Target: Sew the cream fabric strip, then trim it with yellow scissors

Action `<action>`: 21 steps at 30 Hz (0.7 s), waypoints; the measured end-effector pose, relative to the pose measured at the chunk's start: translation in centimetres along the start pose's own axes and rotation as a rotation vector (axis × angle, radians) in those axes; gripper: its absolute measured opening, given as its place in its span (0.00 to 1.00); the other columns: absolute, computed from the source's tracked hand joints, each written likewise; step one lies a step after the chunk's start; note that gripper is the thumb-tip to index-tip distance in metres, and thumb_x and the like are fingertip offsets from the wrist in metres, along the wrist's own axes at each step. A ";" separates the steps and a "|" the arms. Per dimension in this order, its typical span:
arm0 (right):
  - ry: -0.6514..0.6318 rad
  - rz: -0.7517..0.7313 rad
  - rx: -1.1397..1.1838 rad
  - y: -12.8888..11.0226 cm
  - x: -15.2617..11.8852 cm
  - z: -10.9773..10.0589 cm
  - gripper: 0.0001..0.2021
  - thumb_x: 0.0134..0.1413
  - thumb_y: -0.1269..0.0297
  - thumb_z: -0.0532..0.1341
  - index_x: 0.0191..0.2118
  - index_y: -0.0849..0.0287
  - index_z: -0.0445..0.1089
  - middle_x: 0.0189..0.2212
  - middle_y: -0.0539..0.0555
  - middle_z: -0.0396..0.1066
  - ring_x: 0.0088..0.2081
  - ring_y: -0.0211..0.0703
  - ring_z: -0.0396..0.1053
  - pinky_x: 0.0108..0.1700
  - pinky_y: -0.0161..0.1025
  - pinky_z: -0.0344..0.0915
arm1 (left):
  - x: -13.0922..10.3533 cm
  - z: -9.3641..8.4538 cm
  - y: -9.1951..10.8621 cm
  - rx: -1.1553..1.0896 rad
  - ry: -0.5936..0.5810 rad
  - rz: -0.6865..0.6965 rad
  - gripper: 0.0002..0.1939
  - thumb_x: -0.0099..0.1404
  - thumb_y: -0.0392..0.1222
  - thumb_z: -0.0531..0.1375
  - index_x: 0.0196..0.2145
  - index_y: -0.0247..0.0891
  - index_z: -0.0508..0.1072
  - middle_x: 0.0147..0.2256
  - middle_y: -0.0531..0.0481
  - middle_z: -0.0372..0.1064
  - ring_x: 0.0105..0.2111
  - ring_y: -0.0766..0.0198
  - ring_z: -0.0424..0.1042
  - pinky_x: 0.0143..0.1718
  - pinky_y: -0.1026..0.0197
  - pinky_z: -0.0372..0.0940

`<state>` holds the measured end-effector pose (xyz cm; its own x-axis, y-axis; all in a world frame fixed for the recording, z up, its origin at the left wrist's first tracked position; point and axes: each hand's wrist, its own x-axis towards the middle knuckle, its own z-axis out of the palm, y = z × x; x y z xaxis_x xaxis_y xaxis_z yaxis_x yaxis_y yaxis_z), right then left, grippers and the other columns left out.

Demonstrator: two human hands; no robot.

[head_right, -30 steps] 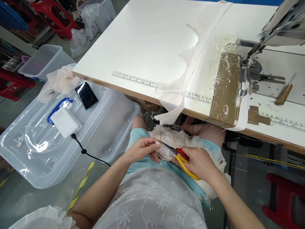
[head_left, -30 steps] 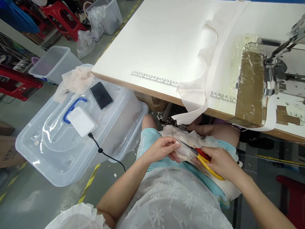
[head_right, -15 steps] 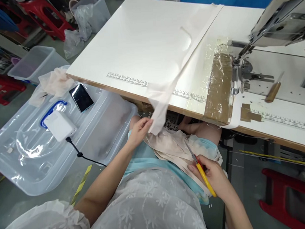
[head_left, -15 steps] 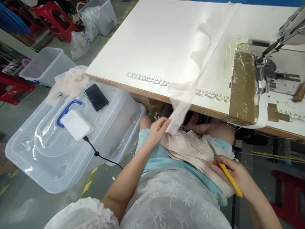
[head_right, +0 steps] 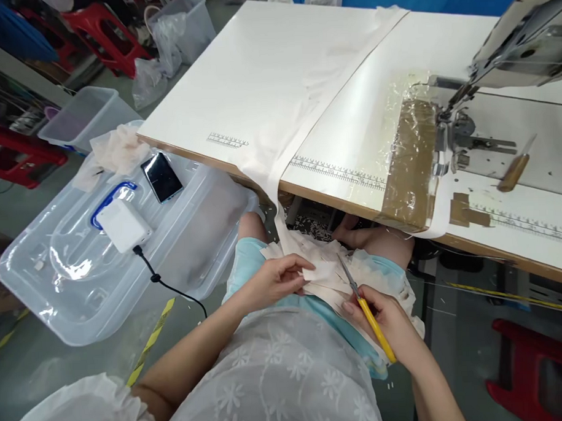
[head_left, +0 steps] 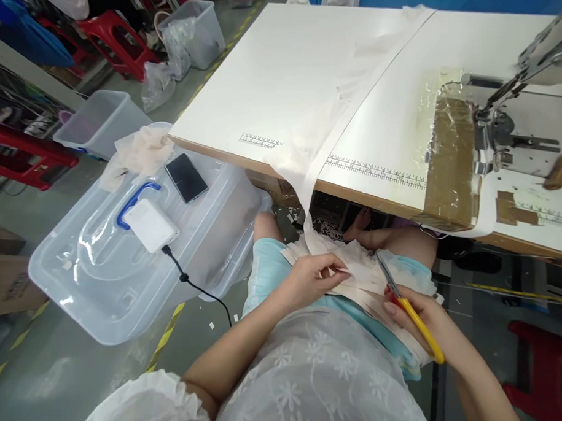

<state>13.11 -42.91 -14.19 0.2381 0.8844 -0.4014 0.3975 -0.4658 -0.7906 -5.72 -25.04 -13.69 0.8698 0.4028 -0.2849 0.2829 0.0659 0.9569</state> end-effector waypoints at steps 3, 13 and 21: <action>-0.100 0.000 0.078 -1.3 0.2 0.2 0.20 0.60 0.43 0.54 0.29 0.56 0.62 0.23 0.47 0.57 0.26 0.39 0.57 0.27 0.35 0.57 | 0.5 -0.2 0.6 0.296 0.202 0.149 0.13 0.66 0.49 0.59 0.31 0.38 0.74 0.36 0.48 0.70 0.30 0.67 0.67 0.30 0.65 0.62; -0.385 -0.061 0.135 -2.6 3.1 0.0 0.21 0.62 0.43 0.53 0.28 0.55 0.58 0.25 0.45 0.53 0.27 0.38 0.52 0.29 0.36 0.54 | 0.8 -1.4 0.4 -0.390 -0.037 -0.286 0.25 0.54 0.63 0.66 0.27 0.35 0.69 0.22 0.48 0.74 0.25 0.61 0.77 0.26 0.65 0.68; -0.488 -0.037 0.076 -2.6 4.5 -0.8 0.23 0.61 0.41 0.54 0.27 0.55 0.58 0.23 0.45 0.52 0.26 0.37 0.51 0.27 0.36 0.50 | 1.2 -2.4 -0.1 -0.499 -0.044 -0.332 0.25 0.52 0.61 0.68 0.29 0.34 0.72 0.22 0.47 0.76 0.25 0.60 0.78 0.27 0.65 0.70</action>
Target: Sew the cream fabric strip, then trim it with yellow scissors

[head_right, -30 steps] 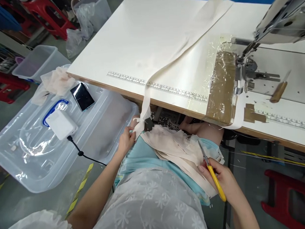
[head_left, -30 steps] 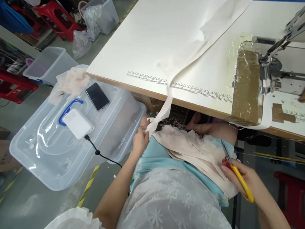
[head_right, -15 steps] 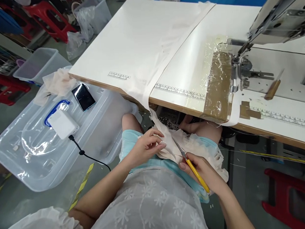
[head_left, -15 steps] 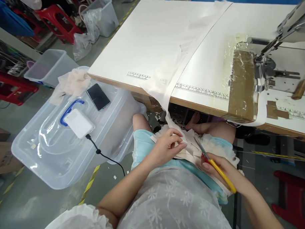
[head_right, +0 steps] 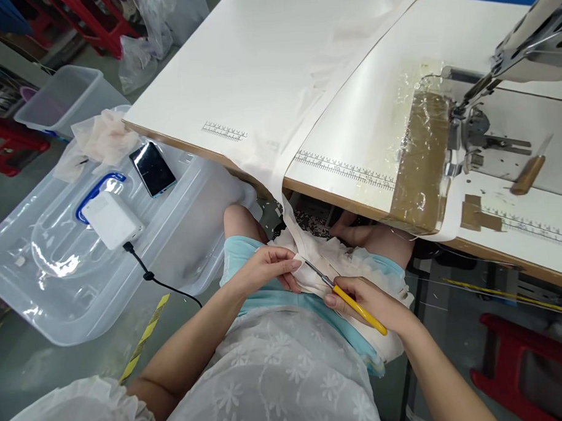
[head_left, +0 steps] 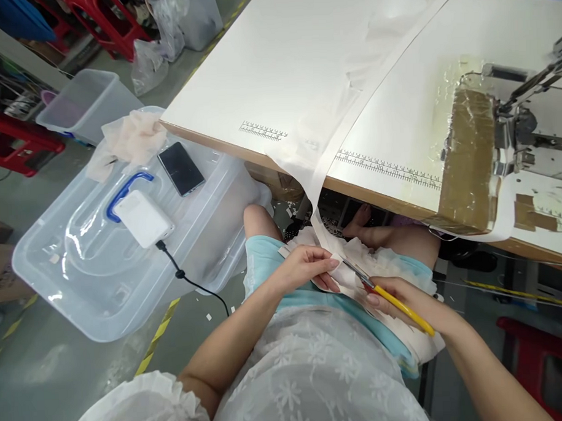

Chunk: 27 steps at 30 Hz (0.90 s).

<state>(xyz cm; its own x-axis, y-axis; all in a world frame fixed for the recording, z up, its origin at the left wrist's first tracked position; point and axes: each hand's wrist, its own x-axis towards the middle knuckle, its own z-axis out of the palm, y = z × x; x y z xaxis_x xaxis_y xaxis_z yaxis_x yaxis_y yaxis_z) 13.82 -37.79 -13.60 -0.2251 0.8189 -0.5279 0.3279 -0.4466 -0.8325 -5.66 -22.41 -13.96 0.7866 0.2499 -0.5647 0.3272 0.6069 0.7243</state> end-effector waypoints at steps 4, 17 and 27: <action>0.019 0.027 -0.059 0.2 0.3 0.0 0.22 0.60 0.43 0.57 0.25 0.55 0.55 0.23 0.44 0.50 0.25 0.36 0.50 0.26 0.35 0.49 | 0.3 0.0 0.0 -0.027 0.022 -0.005 0.25 0.50 0.61 0.69 0.28 0.34 0.71 0.20 0.48 0.74 0.22 0.61 0.77 0.24 0.66 0.69; 0.242 0.082 -0.400 -0.2 0.2 0.6 0.26 0.58 0.38 0.54 0.22 0.53 0.51 0.18 0.45 0.52 0.22 0.38 0.53 0.23 0.36 0.49 | 0.6 0.0 0.0 -0.029 0.045 0.003 0.26 0.49 0.62 0.69 0.29 0.34 0.72 0.19 0.48 0.74 0.22 0.61 0.77 0.25 0.66 0.69; 0.317 0.045 -0.601 -0.7 0.6 0.5 0.22 0.58 0.43 0.56 0.23 0.53 0.55 0.19 0.48 0.64 0.21 0.41 0.61 0.24 0.37 0.49 | 0.7 0.2 -0.4 -0.010 0.016 0.009 0.26 0.50 0.62 0.69 0.27 0.34 0.71 0.20 0.48 0.74 0.22 0.61 0.77 0.26 0.64 0.69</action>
<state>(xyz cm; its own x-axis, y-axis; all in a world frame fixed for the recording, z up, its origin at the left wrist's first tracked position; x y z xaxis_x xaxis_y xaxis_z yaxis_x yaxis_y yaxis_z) 12.99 -37.23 -13.45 0.0503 0.9110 -0.4093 0.8041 -0.2800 -0.5244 -5.15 -22.66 -14.56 0.7807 0.2676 -0.5647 0.3151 0.6117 0.7256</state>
